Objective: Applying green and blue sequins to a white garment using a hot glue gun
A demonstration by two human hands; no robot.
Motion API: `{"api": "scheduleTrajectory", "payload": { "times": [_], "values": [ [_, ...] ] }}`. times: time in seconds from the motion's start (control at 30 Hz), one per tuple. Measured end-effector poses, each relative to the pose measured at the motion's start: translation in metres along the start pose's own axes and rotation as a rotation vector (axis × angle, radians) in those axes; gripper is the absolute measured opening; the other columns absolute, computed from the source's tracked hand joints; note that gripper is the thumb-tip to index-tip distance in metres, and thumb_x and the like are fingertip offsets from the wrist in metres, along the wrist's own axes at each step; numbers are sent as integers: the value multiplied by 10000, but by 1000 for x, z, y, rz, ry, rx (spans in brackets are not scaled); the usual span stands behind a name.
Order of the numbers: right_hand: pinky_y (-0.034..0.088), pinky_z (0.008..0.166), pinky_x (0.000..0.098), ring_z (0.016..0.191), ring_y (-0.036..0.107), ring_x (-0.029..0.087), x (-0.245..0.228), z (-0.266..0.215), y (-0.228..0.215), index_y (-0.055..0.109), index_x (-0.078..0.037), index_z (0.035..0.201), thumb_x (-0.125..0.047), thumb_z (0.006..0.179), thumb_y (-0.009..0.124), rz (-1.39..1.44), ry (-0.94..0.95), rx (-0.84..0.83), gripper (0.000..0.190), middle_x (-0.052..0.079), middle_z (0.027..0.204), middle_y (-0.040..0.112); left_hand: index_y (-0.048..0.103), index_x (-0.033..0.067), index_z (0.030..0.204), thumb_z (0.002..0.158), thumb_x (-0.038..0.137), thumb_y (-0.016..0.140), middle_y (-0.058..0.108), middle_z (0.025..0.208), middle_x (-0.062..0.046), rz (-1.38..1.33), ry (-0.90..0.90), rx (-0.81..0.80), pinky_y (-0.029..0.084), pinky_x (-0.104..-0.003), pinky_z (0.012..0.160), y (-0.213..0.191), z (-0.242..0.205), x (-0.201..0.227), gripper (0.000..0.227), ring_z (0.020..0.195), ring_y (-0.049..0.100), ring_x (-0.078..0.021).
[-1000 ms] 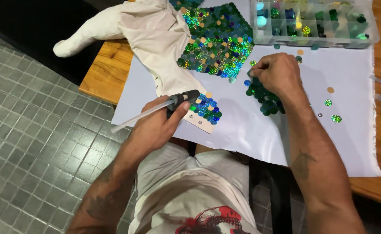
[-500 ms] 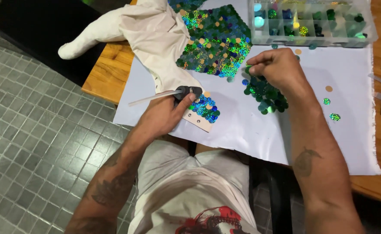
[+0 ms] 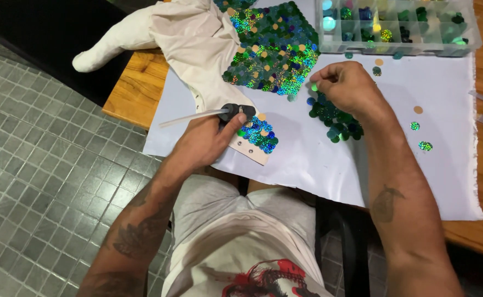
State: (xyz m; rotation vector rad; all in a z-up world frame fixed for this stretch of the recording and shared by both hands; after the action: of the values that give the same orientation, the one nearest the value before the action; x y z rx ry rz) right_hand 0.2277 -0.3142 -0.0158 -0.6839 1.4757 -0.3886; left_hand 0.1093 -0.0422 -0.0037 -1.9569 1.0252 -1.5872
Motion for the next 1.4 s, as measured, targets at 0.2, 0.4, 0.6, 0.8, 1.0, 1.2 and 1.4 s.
{"api": "scheduleTrajectory", "payload": {
  "times": [0.2, 0.4, 0.6, 0.8, 1.0, 1.2, 1.4],
  "values": [
    [507, 656, 357, 716, 673, 217, 7, 2, -2, 776, -88, 1030, -145, 929, 682, -109, 16, 17, 149, 86, 781, 703, 646, 35, 1294, 1000, 615, 372, 709, 1124, -285, 22, 34, -10, 488, -583, 1012, 1, 0, 6, 706, 1158, 630, -488],
    [506, 640, 339, 668, 639, 189, 16, 7, 1, 795, -124, 938, -172, 843, 745, -113, 37, 16, 117, 41, 696, 666, 655, 40, 1288, 997, 619, 379, 710, 1124, -279, 28, 15, 11, 490, -576, 1009, -1, 3, 4, 704, 1158, 635, -478],
    [514, 671, 397, 732, 663, 252, 7, -1, 3, 778, -113, 852, -256, 806, 788, -149, 67, 13, 151, 96, 713, 676, 666, 30, 1231, 1000, 606, 378, 713, 1093, -276, 48, 35, 12, 495, -576, 996, 1, 1, 12, 683, 1143, 640, -473],
    [516, 676, 369, 721, 638, 247, 0, 1, 4, 778, -46, 891, -157, 879, 716, -105, -6, 46, 128, 113, 716, 661, 686, 10, 1186, 1001, 617, 372, 715, 1072, -291, 71, 6, 24, 496, -572, 994, 8, 2, 4, 708, 1129, 648, -474],
    [509, 680, 368, 711, 638, 232, -6, -3, 6, 771, -65, 915, -168, 897, 686, -108, -7, 37, 135, 63, 720, 648, 670, -27, 1046, 1010, 660, 353, 696, 968, -274, 155, -32, 33, 550, -541, 917, 9, 6, 9, 757, 1051, 700, -436],
    [506, 673, 395, 712, 622, 247, -8, 0, 17, 758, -30, 924, -136, 916, 672, -54, -72, 39, 137, 110, 718, 644, 679, -38, 1027, 999, 681, 337, 694, 971, -267, 186, -23, 2, 543, -593, 906, 9, 8, 5, 797, 1045, 686, -474],
    [533, 754, 428, 840, 689, 297, -17, -4, 49, 778, -78, 950, -151, 908, 709, 21, -163, 20, 109, 136, 859, 724, 639, 30, 993, 993, 654, 482, 686, 894, -208, 183, -65, 115, 567, -535, 843, 2, 3, -2, 644, 989, 720, -425]
  ]
}}
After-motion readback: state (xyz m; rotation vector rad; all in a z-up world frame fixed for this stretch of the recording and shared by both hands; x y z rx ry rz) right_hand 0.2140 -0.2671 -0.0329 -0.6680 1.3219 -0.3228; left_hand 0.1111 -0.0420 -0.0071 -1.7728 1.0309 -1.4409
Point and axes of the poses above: each hand's wrist, its own z-axis towards the middle knuckle, its own y-axis out of the palm, x = y × z, the point moved 9 cm from there along z, towards the middle knuckle
